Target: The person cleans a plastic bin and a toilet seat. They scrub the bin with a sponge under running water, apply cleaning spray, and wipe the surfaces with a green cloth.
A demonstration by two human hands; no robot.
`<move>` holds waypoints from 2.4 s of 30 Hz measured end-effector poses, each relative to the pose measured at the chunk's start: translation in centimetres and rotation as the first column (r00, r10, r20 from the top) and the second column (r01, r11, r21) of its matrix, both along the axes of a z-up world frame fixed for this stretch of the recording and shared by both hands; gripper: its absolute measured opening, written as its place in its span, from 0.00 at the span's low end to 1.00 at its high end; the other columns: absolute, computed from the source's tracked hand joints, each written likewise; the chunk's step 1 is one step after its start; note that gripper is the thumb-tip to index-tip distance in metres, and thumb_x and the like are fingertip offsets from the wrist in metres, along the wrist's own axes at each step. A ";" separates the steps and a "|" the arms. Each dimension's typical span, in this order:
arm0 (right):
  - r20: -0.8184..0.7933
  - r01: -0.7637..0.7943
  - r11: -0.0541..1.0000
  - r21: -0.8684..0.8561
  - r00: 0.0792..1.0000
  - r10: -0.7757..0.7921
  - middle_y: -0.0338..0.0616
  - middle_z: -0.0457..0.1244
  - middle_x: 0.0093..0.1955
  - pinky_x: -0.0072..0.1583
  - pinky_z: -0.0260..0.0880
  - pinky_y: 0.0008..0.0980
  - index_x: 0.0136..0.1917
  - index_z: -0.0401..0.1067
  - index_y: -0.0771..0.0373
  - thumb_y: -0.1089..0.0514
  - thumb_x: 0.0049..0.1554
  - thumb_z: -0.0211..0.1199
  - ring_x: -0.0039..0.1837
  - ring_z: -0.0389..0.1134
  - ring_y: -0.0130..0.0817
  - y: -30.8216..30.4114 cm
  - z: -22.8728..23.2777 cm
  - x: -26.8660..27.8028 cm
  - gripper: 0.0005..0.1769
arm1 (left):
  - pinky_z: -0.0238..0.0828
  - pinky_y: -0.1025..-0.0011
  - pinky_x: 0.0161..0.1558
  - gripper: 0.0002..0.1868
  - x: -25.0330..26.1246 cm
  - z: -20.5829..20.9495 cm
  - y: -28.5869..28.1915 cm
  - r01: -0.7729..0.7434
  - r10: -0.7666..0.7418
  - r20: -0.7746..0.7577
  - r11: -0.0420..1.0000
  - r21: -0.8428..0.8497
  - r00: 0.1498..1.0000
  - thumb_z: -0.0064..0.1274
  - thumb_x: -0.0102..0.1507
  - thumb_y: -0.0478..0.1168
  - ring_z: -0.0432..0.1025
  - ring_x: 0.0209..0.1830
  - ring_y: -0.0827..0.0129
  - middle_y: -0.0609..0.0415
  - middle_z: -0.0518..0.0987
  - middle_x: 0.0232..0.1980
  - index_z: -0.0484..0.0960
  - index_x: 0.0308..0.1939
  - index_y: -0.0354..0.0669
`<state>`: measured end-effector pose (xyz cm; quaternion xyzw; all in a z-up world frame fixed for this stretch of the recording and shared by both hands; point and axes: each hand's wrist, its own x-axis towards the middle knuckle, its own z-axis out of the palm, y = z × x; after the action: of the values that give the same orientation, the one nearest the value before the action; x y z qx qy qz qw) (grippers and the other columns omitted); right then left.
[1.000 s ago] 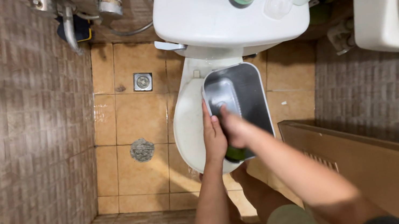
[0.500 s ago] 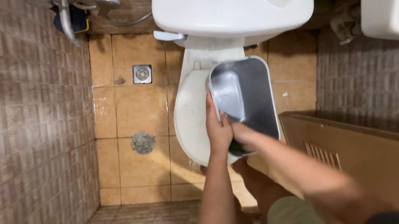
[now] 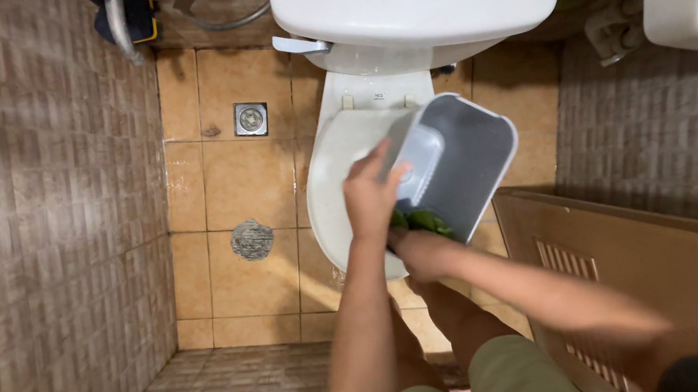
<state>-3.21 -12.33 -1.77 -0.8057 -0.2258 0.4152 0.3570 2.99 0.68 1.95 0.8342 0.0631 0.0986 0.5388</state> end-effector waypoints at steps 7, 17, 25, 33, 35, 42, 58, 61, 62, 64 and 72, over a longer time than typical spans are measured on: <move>0.037 0.633 0.725 0.273 0.746 -0.665 0.65 0.61 0.69 0.70 0.61 0.40 0.73 0.56 0.73 0.56 0.56 0.62 0.70 0.64 0.54 5.6 -1.5 7.4 0.36 | 0.53 0.64 0.75 0.30 -5.4 -0.4 1.3 -0.253 0.235 -0.094 0.881 -0.401 0.967 0.30 0.76 0.56 0.62 0.77 0.59 0.43 0.71 0.75 0.70 0.72 0.38; -0.397 0.631 0.766 0.124 0.739 -0.544 0.56 0.61 0.66 0.68 0.56 0.40 0.71 0.64 0.70 0.40 0.71 0.39 0.68 0.61 0.46 7.0 -7.1 7.9 0.33 | 0.52 0.64 0.75 0.34 -5.2 -3.4 1.6 -0.174 0.139 -0.106 0.822 -0.542 0.985 0.24 0.76 0.59 0.59 0.77 0.59 0.45 0.65 0.76 0.64 0.74 0.37; -0.318 0.522 0.770 0.367 0.848 -0.423 0.52 0.54 0.78 0.76 0.48 0.35 0.76 0.57 0.71 0.42 0.68 0.40 0.78 0.53 0.40 4.0 -4.9 5.1 0.35 | 0.61 0.67 0.69 0.16 -2.4 -3.5 2.8 -0.219 0.198 -0.095 0.905 -0.364 0.976 0.44 0.73 0.38 0.69 0.69 0.62 0.45 0.76 0.68 0.74 0.64 0.37; -0.395 0.311 0.949 0.058 0.880 -0.265 0.50 0.54 0.80 0.77 0.48 0.33 0.77 0.58 0.65 0.42 0.67 0.42 0.80 0.53 0.39 -2.8 -6.6 -3.2 0.34 | 0.70 0.71 0.61 0.13 -0.1 -4.3 1.9 -0.433 0.427 -0.103 0.824 -0.365 0.898 0.53 0.65 0.28 0.78 0.57 0.64 0.47 0.85 0.55 0.86 0.51 0.36; -0.585 0.589 0.788 0.182 0.709 -0.395 0.50 0.55 0.79 0.78 0.47 0.33 0.76 0.59 0.69 0.44 0.68 0.43 0.80 0.54 0.37 -0.3 -8.8 -3.8 0.33 | 0.69 0.72 0.61 0.12 -0.3 -4.4 1.9 -0.379 0.371 -0.098 0.841 -0.386 0.923 0.54 0.64 0.28 0.78 0.58 0.65 0.46 0.85 0.55 0.87 0.51 0.35; -0.525 0.839 0.490 0.238 0.536 -0.661 0.56 0.62 0.73 0.74 0.54 0.36 0.71 0.66 0.73 0.47 0.70 0.39 0.74 0.59 0.42 3.9 -7.5 2.9 0.31 | 0.72 0.74 0.58 0.12 -0.4 -3.7 0.5 -0.341 0.294 -0.173 0.825 -0.451 0.940 0.56 0.64 0.30 0.78 0.54 0.68 0.47 0.86 0.55 0.88 0.50 0.37; 0.055 0.511 0.700 0.499 0.787 -0.614 0.61 0.49 0.82 0.79 0.45 0.37 0.83 0.46 0.65 0.68 0.54 0.60 0.84 0.47 0.50 5.5 -1.4 7.4 0.47 | 0.44 0.65 0.78 0.37 -4.2 -7.6 2.1 0.016 -0.063 -0.060 0.812 -0.584 0.996 0.26 0.76 0.59 0.52 0.83 0.58 0.44 0.58 0.82 0.57 0.79 0.34; -0.115 0.602 0.680 0.419 0.778 -0.618 0.60 0.47 0.82 0.78 0.43 0.35 0.82 0.47 0.65 0.63 0.56 0.58 0.84 0.44 0.48 5.7 -2.0 5.1 0.43 | 0.43 0.63 0.78 0.39 -5.8 -7.1 0.9 -0.051 0.042 -0.030 0.714 -0.698 0.999 0.22 0.75 0.60 0.50 0.83 0.58 0.44 0.55 0.83 0.54 0.80 0.33; -0.185 0.647 0.672 0.360 0.755 -0.629 0.59 0.47 0.82 0.78 0.42 0.34 0.81 0.49 0.64 0.59 0.60 0.57 0.84 0.44 0.46 5.7 -2.3 4.2 0.39 | 0.45 0.63 0.79 0.37 -5.8 -6.7 0.7 -0.053 0.061 -0.012 0.725 -0.687 0.998 0.24 0.76 0.58 0.51 0.83 0.58 0.44 0.56 0.83 0.55 0.79 0.33; -0.306 0.691 0.653 0.310 0.723 -0.620 0.58 0.50 0.81 0.77 0.44 0.33 0.79 0.52 0.65 0.53 0.65 0.52 0.83 0.47 0.45 5.3 -3.4 2.6 0.32 | 0.49 0.63 0.79 0.33 -5.6 -5.8 0.3 -0.058 0.097 0.022 0.744 -0.665 0.995 0.28 0.77 0.53 0.54 0.83 0.57 0.42 0.57 0.83 0.57 0.78 0.32; 0.141 0.024 0.996 -0.091 0.990 -0.011 0.60 0.68 0.63 0.65 0.66 0.40 0.59 0.74 0.67 0.51 0.65 0.41 0.65 0.68 0.52 0.0 -4.6 2.5 0.25 | 0.69 0.68 0.62 0.29 -2.3 -2.6 2.3 -0.208 0.205 -0.035 0.964 -0.166 0.978 0.45 0.64 0.25 0.75 0.64 0.54 0.41 0.78 0.66 0.72 0.71 0.40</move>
<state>-0.75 -12.34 -6.42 -0.8505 -0.2239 0.3645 0.3060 0.73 2.97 -0.60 0.7753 0.1625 0.1412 0.5938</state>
